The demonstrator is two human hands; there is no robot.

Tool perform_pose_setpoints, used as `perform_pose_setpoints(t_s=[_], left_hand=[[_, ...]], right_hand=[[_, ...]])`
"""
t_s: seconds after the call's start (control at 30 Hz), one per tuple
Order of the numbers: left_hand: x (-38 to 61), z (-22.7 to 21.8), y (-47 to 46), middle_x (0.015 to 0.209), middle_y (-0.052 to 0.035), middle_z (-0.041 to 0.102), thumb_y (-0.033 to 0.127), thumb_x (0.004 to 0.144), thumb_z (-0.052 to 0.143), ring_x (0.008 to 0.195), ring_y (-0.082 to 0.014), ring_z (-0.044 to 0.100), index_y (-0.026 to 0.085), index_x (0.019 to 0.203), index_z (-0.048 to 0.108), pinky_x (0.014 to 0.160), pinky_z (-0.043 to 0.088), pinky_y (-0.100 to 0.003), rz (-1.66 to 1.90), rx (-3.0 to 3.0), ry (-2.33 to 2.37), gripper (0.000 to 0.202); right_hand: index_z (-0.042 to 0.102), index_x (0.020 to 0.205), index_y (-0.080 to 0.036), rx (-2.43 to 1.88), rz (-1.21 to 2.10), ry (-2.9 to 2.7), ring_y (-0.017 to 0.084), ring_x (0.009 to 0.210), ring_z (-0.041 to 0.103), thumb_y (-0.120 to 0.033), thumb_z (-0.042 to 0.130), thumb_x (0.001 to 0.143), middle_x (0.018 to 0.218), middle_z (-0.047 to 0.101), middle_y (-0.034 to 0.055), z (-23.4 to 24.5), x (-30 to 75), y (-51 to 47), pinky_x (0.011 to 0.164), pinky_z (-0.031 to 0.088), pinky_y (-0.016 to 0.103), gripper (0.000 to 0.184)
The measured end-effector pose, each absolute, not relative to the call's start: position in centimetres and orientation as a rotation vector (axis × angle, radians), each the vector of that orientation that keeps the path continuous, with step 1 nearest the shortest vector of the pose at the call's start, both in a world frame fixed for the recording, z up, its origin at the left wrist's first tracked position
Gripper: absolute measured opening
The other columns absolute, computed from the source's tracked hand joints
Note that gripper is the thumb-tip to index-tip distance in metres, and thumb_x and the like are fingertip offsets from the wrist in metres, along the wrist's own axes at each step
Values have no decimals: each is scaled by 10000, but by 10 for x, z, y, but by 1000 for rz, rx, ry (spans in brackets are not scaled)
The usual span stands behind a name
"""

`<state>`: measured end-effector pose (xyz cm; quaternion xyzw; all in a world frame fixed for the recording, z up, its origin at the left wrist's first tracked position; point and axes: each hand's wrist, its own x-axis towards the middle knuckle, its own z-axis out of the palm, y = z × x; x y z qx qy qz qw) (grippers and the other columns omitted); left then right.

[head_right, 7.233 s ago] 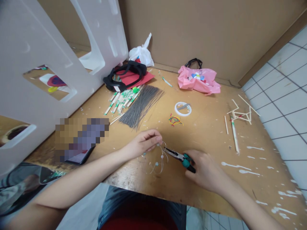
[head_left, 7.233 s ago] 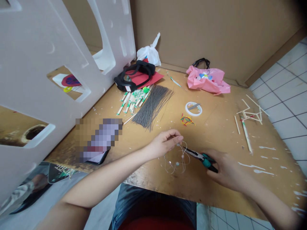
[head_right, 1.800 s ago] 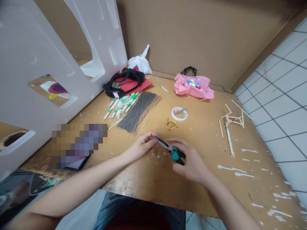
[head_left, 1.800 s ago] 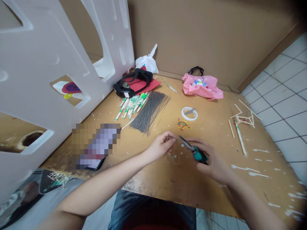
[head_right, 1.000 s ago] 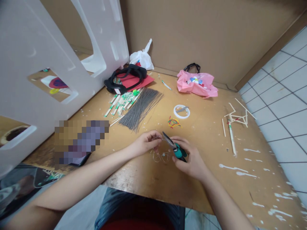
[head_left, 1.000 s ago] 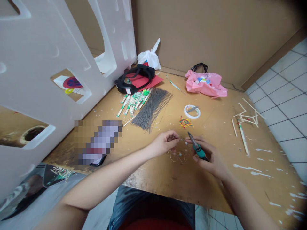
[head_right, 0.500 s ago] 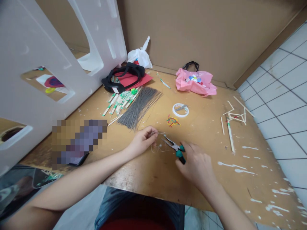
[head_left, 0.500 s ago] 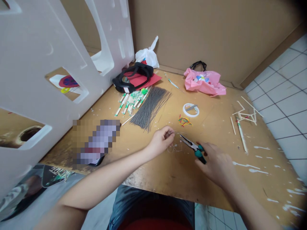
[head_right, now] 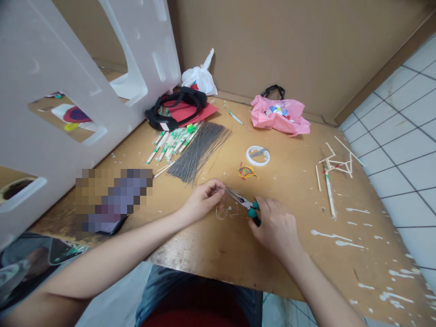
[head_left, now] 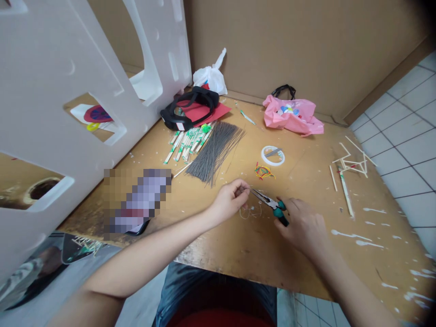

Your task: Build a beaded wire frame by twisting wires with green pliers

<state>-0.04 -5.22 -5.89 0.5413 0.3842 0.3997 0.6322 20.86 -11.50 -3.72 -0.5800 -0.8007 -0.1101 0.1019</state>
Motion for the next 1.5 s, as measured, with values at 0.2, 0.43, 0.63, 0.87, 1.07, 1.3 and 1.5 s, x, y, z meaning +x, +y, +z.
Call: perform_pose_setpoints(t_s=[0.2, 0.43, 0.63, 0.87, 1.07, 1.3, 1.5], left_hand=[[0, -59, -48, 594, 62, 538, 306, 756, 618, 438, -67, 554, 151, 767, 506, 477, 415, -189, 833, 1077, 869, 192], [-2, -54, -46, 582, 62, 548, 263, 754, 617, 431, -71, 564, 145, 740, 500, 485, 448, -198, 808, 950, 839, 167], [-2, -53, -46, 587, 54, 553, 248, 759, 610, 442, -67, 568, 139, 726, 504, 492, 450, -193, 806, 956, 827, 155], [-2, -53, -46, 591, 51, 552, 272, 741, 639, 444, -69, 558, 143, 724, 505, 496, 460, -206, 810, 955, 803, 187], [-2, -55, -45, 592, 49, 562, 270, 753, 633, 444, -81, 583, 143, 732, 502, 485, 437, -196, 795, 959, 801, 184], [-2, -54, -46, 603, 54, 562, 292, 741, 647, 454, -71, 571, 145, 750, 516, 505, 462, -204, 811, 963, 802, 198], [-2, -51, -46, 583, 55, 557, 287, 742, 643, 450, -74, 568, 144, 746, 514, 508, 465, -207, 840, 954, 805, 193]], right_hand=[[614, 1038, -102, -1611, -548, -2437, 266, 823, 614, -256, 564, 749, 925, 686, 126, -34, 212, -107, 711, 446, 354, 332], [632, 999, -98, -1615, -593, -2422, 240, 777, 603, -254, 556, 763, 850, 685, 108, -34, 208, -107, 690, 419, 331, 292], [639, 969, -106, -1630, -612, -2430, 233, 750, 602, -256, 558, 764, 819, 682, 96, -32, 207, -109, 673, 409, 325, 266], [646, 914, -120, -1599, -671, -2432, 212, 701, 605, -253, 554, 752, 756, 676, 75, -26, 207, -110, 636, 399, 299, 229], [644, 932, -126, -1611, -697, -2433, 204, 689, 621, -256, 555, 746, 766, 690, 64, -25, 209, -111, 601, 393, 288, 244], [638, 897, -143, -1630, -710, -2447, 196, 671, 619, -267, 548, 758, 768, 692, 63, -21, 208, -111, 575, 378, 289, 207], [633, 974, -125, -1703, -715, -2431, 226, 719, 624, -293, 551, 757, 811, 693, 87, -17, 203, -112, 599, 396, 310, 286]])
